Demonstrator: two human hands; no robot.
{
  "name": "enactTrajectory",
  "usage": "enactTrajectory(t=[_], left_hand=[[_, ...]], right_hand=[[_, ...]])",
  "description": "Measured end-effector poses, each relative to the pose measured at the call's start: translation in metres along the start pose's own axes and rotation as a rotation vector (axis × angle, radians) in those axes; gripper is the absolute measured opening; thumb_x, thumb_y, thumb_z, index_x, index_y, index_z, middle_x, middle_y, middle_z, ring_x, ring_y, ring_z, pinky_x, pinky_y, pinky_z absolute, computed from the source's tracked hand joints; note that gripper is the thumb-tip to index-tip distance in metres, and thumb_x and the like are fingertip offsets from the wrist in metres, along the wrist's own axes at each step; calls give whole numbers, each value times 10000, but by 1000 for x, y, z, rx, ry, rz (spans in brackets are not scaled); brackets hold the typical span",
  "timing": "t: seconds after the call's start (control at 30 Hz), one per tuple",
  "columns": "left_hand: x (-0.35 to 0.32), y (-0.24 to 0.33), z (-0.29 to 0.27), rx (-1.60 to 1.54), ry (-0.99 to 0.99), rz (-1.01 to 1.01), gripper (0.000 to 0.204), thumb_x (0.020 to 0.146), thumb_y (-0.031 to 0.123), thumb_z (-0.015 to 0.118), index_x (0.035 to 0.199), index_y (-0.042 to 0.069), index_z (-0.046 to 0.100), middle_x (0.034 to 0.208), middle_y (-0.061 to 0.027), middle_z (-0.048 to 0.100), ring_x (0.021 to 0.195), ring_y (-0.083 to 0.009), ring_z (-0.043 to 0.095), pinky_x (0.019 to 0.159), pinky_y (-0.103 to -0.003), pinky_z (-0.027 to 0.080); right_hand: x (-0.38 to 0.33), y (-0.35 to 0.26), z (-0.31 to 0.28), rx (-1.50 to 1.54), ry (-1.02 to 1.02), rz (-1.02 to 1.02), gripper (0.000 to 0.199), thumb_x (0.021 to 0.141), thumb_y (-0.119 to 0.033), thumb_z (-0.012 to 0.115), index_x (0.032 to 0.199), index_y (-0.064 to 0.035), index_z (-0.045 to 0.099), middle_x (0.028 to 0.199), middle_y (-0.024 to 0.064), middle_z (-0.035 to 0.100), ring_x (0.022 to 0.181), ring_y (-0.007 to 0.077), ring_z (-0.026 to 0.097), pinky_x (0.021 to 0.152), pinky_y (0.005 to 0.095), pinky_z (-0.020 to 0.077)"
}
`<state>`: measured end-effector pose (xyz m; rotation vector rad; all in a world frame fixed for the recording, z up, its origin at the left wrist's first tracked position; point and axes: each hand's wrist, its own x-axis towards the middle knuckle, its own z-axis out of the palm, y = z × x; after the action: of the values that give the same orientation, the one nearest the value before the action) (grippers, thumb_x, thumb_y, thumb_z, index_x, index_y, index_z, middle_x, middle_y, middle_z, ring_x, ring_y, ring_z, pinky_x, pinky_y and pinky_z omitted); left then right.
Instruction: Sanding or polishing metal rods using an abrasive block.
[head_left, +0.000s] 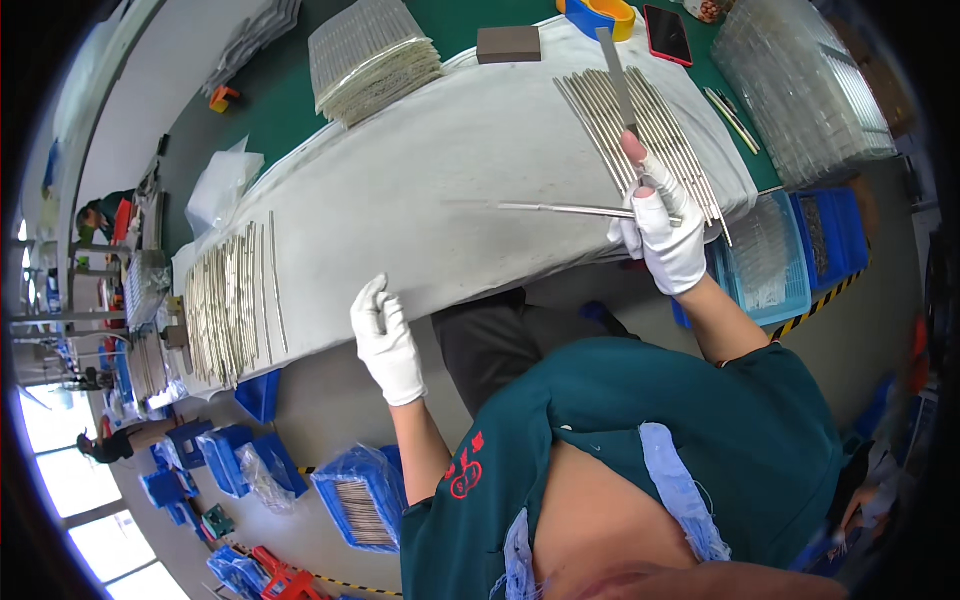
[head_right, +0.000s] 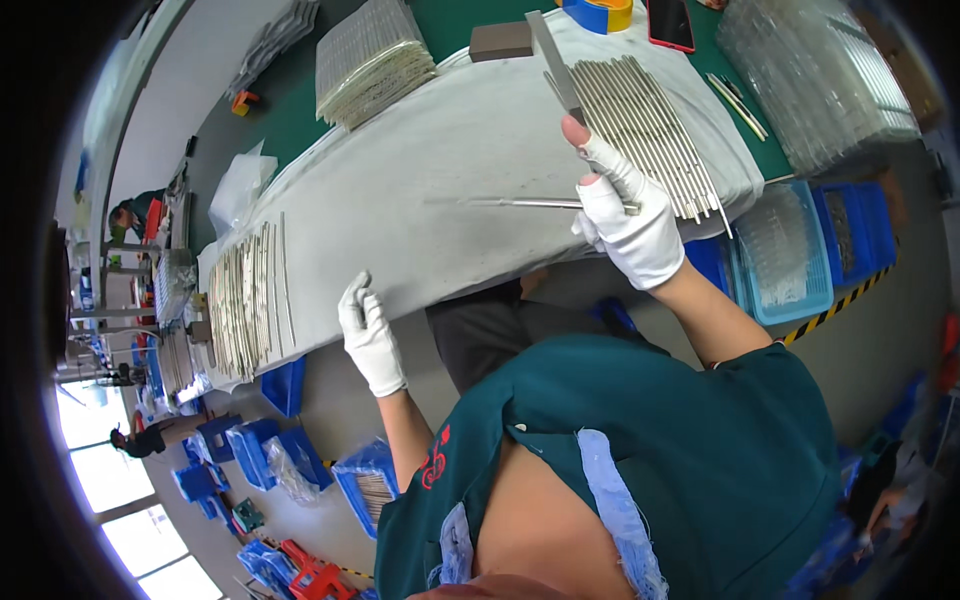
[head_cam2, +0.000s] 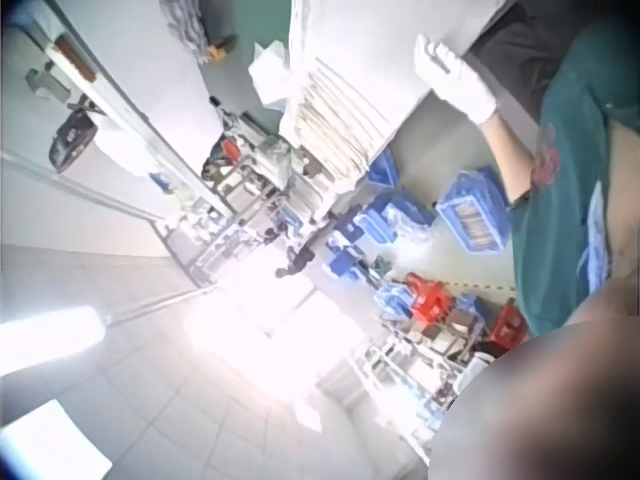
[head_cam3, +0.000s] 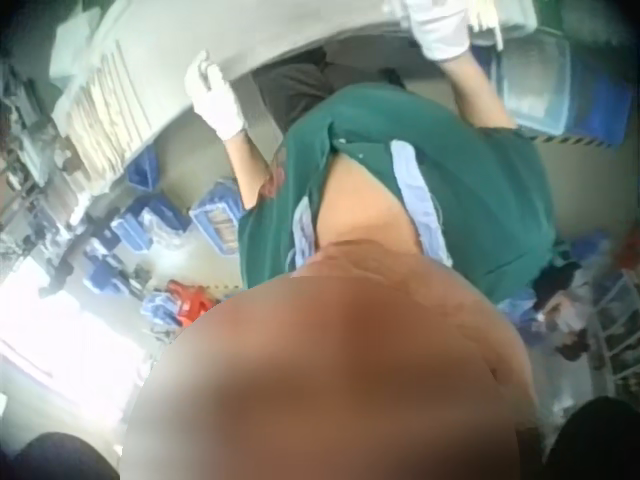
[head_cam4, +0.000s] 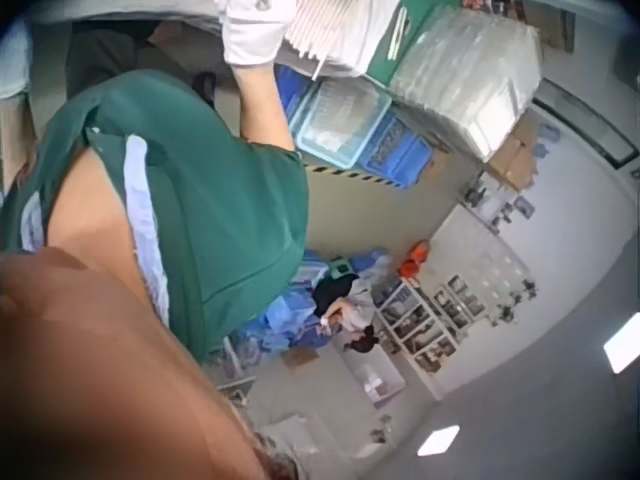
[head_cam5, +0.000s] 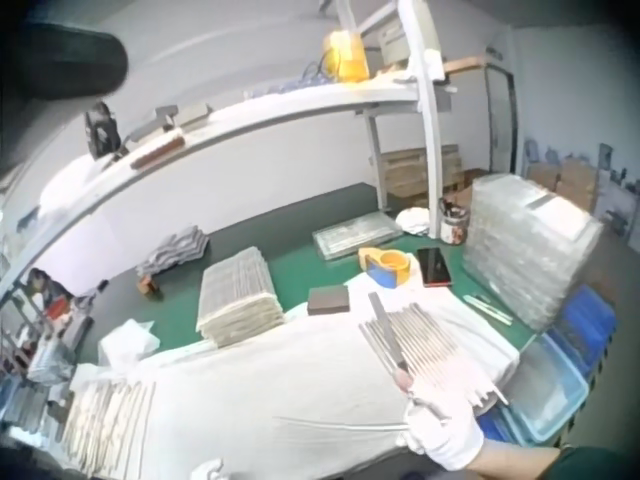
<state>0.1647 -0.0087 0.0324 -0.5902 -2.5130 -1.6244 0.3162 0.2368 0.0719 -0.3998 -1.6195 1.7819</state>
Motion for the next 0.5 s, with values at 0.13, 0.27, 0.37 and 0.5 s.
enactTrajectory(t=[0.13, 0.27, 0.37, 0.5], left_hand=[[29, -45, -23, 346, 88, 55, 275, 847, 62, 567, 1122, 37, 556, 1125, -115, 524, 961, -203, 553, 845, -301, 462], [74, -90, -72, 997, 80, 55, 433, 848, 299, 567, 1195, 46, 512, 1248, -193, 459, 1124, -342, 463, 931, -390, 391], [100, -118, -106, 1295, 102, -78, 483, 864, 393, 494, 1218, 65, 503, 1295, -182, 429, 1174, -321, 423, 949, -418, 364], [111, -134, -114, 1267, -17, -124, 446, 896, 401, 380, 1165, 93, 558, 1279, -107, 470, 1123, -286, 468, 924, -419, 369]], right_hand=[[9, 16, -18, -907, -89, -562, 378, 791, -131, 606, 1167, -105, 575, 845, 110, 644, 510, 213, 564, 502, 277, 456], [-6, 22, -28, -1210, -272, -246, 512, 678, -303, 723, 1151, -160, 589, 912, 68, 657, 607, 235, 613, 555, 296, 487], [-8, 18, -37, -1283, -304, -198, 620, 629, -414, 730, 1182, -188, 567, 897, 73, 653, 674, 228, 627, 578, 314, 492], [-3, 5, -37, -1450, -391, 94, 533, 772, -412, 597, 1254, -228, 466, 776, 69, 627, 640, 261, 610, 567, 378, 474]])
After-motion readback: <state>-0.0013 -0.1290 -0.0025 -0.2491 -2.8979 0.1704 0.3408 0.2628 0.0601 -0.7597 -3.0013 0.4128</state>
